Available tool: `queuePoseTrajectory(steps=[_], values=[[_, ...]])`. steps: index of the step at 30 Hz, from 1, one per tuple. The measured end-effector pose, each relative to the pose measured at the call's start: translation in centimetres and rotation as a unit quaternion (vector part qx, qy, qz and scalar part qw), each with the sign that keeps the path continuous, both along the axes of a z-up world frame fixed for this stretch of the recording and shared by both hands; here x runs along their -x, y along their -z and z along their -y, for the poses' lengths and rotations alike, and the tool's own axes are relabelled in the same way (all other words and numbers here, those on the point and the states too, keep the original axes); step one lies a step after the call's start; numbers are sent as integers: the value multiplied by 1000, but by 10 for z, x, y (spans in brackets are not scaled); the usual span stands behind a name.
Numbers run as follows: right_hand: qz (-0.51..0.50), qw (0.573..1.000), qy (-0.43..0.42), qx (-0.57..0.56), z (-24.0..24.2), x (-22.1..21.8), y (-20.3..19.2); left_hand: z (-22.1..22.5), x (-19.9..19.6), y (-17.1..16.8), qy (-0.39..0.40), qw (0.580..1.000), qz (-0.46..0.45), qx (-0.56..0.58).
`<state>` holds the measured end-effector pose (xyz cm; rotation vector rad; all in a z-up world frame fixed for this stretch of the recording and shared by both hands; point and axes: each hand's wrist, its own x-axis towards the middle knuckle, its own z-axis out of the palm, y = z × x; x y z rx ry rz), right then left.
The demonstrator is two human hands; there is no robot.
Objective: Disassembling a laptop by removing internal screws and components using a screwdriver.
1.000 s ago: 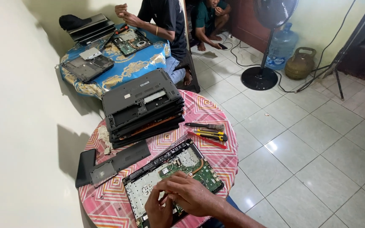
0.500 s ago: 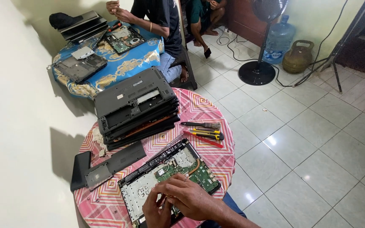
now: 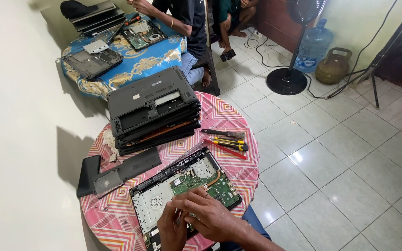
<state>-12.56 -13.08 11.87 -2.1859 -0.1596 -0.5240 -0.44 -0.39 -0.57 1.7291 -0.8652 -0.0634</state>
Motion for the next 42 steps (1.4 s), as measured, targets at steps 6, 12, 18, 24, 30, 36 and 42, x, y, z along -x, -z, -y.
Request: queuePoseTrajectory(steps=[6, 12, 18, 24, 30, 36, 42], values=[[41, 998, 37, -19, -5, 3, -1, 1, -8, 7, 31, 995, 89, 23], [138, 989, 33, -34, -3, -11, -18, -2, -13, -10, 56, 997, 55, 28], [128, 991, -9, -49, -8, -30, -7, -10, -9, -10, -52, 994, -87, -27], [109, 993, -20, -38, -14, -35, -5, -21, -23, 20, -59, 993, -54, -89], [125, 992, 5, -26, -9, -36, 3, -12, -14, -17, -7, 998, -27, -49], [159, 987, 1, -23, -3, -43, -14, -10, -17, -24, 35, 998, -42, -43], [138, 989, 28, -47, -5, -57, -5, 0, -13, -53, -81, 997, -5, -4]])
